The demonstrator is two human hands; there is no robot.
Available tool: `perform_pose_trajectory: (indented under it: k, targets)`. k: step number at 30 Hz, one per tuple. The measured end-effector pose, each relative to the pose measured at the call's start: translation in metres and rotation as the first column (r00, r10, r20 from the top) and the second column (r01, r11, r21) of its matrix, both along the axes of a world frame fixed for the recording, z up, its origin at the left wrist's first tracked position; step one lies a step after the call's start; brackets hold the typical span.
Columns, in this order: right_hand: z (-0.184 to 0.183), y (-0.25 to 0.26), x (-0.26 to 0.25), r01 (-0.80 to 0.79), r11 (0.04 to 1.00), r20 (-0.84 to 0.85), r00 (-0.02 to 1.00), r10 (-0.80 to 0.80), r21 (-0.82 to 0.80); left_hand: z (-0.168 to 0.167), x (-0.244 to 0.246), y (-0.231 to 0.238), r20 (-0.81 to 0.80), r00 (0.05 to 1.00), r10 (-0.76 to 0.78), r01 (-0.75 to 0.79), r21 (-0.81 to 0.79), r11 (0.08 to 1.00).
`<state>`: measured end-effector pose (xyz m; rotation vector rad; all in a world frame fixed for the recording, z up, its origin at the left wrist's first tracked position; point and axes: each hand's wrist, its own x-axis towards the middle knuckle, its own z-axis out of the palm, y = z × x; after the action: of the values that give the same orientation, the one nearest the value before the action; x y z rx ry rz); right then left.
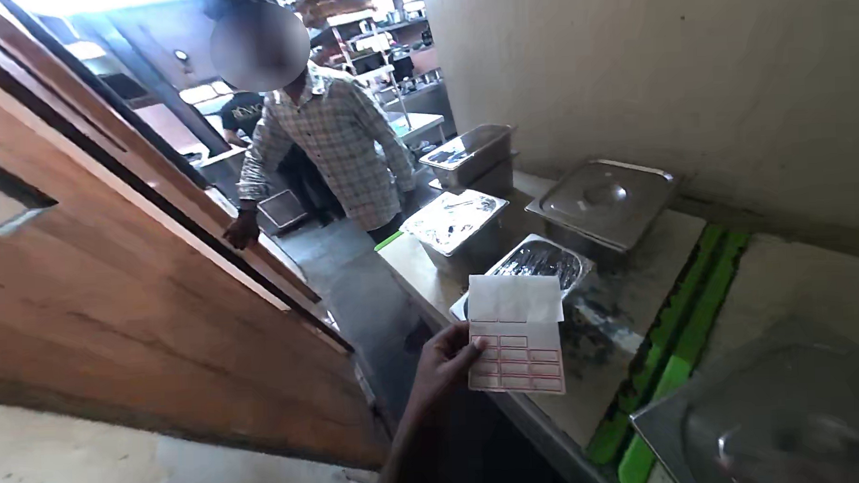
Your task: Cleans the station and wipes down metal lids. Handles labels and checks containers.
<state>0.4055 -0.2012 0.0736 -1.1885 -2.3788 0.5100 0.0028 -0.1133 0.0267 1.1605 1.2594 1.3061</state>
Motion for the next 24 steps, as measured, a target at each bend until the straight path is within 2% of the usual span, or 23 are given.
perform_pose_trajectory:
  k: [3, 6, 10, 13, 19, 24]
  targets:
    - [0.007, 0.009, -0.040, -0.013, 0.996, -0.035, 0.999, 0.016, 0.091, 0.006, 0.034, -0.015, 0.157, 0.987, -0.040, 0.042, -0.008, 0.999]
    - [-0.002, 0.019, -0.066, 0.027, 0.975, -0.111, 0.994, -0.002, 0.221, 0.015, 0.060, -0.026, 0.221, 0.972, -0.086, 0.092, -0.021, 0.996]
    - [-0.015, 0.028, -0.090, 0.184, 0.928, -0.203, 0.972, -0.122, 0.324, 0.018, 0.082, -0.028, 0.303, 0.935, -0.185, 0.209, -0.049, 0.977]
    - [-0.026, 0.038, -0.095, 0.324, 0.852, -0.214, 0.943, -0.255, 0.411, 0.017, 0.094, -0.028, 0.369, 0.890, -0.267, 0.303, -0.042, 0.952]
    - [-0.031, 0.042, -0.086, 0.453, 0.775, -0.186, 0.891, -0.415, 0.441, 0.014, 0.108, -0.026, 0.361, 0.806, -0.468, 0.474, 0.079, 0.877]
    - [-0.035, 0.039, -0.090, 0.450, 0.771, -0.256, 0.892, -0.371, 0.450, 0.016, 0.118, -0.022, 0.328, 0.804, -0.496, 0.500, 0.080, 0.862]
